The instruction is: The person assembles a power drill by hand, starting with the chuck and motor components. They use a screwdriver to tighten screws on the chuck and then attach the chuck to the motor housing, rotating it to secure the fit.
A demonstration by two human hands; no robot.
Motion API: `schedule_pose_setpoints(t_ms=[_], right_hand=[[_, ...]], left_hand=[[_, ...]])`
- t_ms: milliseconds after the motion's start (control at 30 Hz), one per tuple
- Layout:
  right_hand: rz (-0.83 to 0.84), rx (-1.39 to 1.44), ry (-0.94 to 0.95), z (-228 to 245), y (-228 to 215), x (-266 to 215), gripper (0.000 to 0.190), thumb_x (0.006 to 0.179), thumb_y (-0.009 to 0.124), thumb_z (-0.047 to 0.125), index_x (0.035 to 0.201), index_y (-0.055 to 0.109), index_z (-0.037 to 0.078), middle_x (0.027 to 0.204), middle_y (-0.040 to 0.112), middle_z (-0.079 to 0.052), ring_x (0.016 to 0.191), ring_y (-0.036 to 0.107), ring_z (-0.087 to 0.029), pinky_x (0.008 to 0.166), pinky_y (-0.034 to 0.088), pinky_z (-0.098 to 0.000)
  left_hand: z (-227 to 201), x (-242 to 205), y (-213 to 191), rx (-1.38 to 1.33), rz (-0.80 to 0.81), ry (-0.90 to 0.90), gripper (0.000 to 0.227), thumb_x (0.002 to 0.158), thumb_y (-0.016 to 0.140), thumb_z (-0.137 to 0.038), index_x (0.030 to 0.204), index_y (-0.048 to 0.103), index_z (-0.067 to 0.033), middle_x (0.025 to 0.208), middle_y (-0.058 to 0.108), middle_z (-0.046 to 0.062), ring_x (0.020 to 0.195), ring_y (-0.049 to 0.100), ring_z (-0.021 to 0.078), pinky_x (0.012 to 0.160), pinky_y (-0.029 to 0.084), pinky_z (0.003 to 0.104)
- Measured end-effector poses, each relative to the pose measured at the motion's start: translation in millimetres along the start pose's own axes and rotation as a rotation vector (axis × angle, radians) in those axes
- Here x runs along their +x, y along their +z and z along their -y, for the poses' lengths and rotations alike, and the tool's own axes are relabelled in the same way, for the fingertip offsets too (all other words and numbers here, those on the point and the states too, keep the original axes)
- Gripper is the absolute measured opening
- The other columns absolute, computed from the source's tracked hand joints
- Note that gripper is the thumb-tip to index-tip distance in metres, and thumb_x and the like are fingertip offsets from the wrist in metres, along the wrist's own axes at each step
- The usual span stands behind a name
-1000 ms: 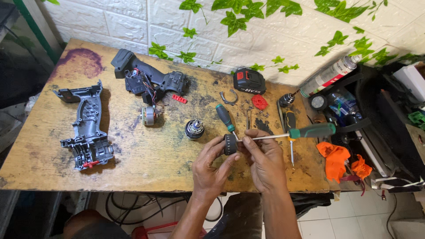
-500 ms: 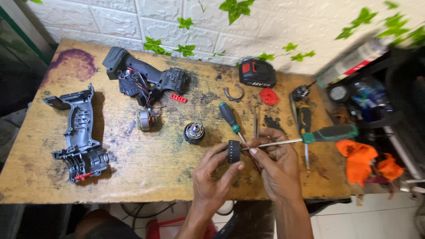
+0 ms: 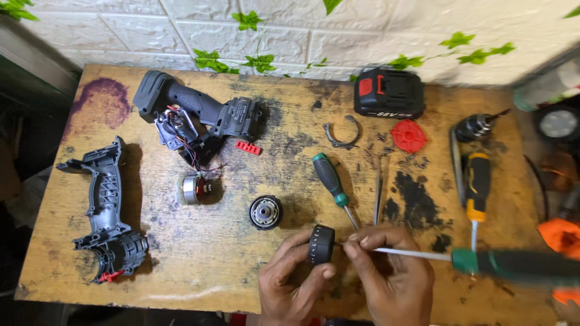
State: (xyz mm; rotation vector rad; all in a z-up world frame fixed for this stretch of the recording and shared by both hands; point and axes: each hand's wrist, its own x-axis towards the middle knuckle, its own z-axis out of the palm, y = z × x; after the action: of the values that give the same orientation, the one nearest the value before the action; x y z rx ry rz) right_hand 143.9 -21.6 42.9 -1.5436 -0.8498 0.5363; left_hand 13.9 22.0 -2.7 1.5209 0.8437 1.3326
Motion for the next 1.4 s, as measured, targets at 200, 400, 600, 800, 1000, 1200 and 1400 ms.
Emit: schedule_pose_setpoints(t_ms=[200, 400, 600, 800, 1000, 1200, 1400], right_hand=[[-0.093, 0.114, 0.056, 5, 12, -2, 0.015, 0.082, 0.073, -0.006, 0.093, 0.066, -0.001, 0.09, 0.073, -0.016, 0.086, 0.076, -0.021, 0.078, 0.062, -0.0253], [-0.062, 0.24, 0.076, -5, 7, -1, 0.025, 0.082, 0.071, -0.008, 0.101, 0.058, 0.003, 0.086, 0.073, -0.014, 0.087, 0.078, -0.023, 0.082, 0.068, -0.0302], [-0.022, 0.307, 0.04, -11, 4, -2, 0.027, 0.083, 0.069, -0.008, 0.097, 0.051, 0.007, 0.087, 0.072, -0.014, 0.087, 0.078, -0.023, 0.084, 0.066, -0.032], [0.042, 0.31, 0.065, -2, 5, -4, 0.019, 0.09, 0.064, -0.002, 0.086, 0.049, 0.009, 0.093, 0.067, -0.014, 0.092, 0.071, -0.019, 0.062, 0.059, -0.0221], [0.148, -0.127, -0.059, 20, -2, 0, 0.02, 0.098, 0.049, 0.028, 0.093, 0.059, 0.011, 0.095, 0.063, -0.008, 0.092, 0.067, -0.016, 0.081, 0.051, -0.0285], [0.18, -0.295, -0.01, 12, -11, -1, 0.02, 0.092, 0.064, 0.027, 0.101, 0.077, 0.013, 0.099, 0.072, -0.002, 0.083, 0.075, -0.012, 0.068, 0.058, -0.0247], [0.244, -0.235, 0.07, -10, -29, 3, 0.046, 0.083, 0.076, 0.02, 0.128, 0.069, 0.016, 0.099, 0.083, -0.005, 0.092, 0.09, -0.014, 0.071, 0.074, -0.0246]], left_hand=[[1, 5, 4, -0.058, -0.022, -0.066, 0.037, 0.092, 0.075, -0.033, 0.103, 0.076, 0.0024, 0.112, 0.076, 0.021, 0.103, 0.076, 0.0285, 0.094, 0.057, 0.035], [-11, 18, 7, -0.041, 0.031, -0.011, 0.035, 0.097, 0.069, -0.033, 0.104, 0.075, 0.0004, 0.108, 0.077, 0.017, 0.1, 0.076, 0.0269, 0.091, 0.058, 0.034], [-7, 12, 6, 0.006, 0.063, -0.052, 0.036, 0.098, 0.067, -0.035, 0.107, 0.076, -0.0016, 0.109, 0.077, 0.016, 0.099, 0.077, 0.0255, 0.088, 0.058, 0.032], [-9, 10, 9, 0.063, 0.033, -0.127, 0.029, 0.078, 0.088, -0.022, 0.097, 0.079, -0.003, 0.106, 0.08, 0.014, 0.098, 0.078, 0.0208, 0.088, 0.06, 0.03], [-2, 7, 11, -0.049, 0.005, -0.096, 0.016, 0.083, 0.083, -0.011, 0.089, 0.072, -0.0003, 0.09, 0.075, 0.011, 0.08, 0.07, 0.0176, 0.074, 0.056, 0.028], [0, 4, 10, -0.19, -0.009, -0.137, 0.014, 0.085, 0.081, -0.007, 0.09, 0.071, 0.0008, 0.087, 0.071, 0.01, 0.078, 0.065, 0.0172, 0.071, 0.053, 0.028], [12, -7, 13, -0.236, -0.102, -0.222, 0.017, 0.08, 0.085, -0.006, 0.088, 0.073, 0.0024, 0.083, 0.071, 0.01, 0.076, 0.063, 0.0162, 0.071, 0.052, 0.029]])
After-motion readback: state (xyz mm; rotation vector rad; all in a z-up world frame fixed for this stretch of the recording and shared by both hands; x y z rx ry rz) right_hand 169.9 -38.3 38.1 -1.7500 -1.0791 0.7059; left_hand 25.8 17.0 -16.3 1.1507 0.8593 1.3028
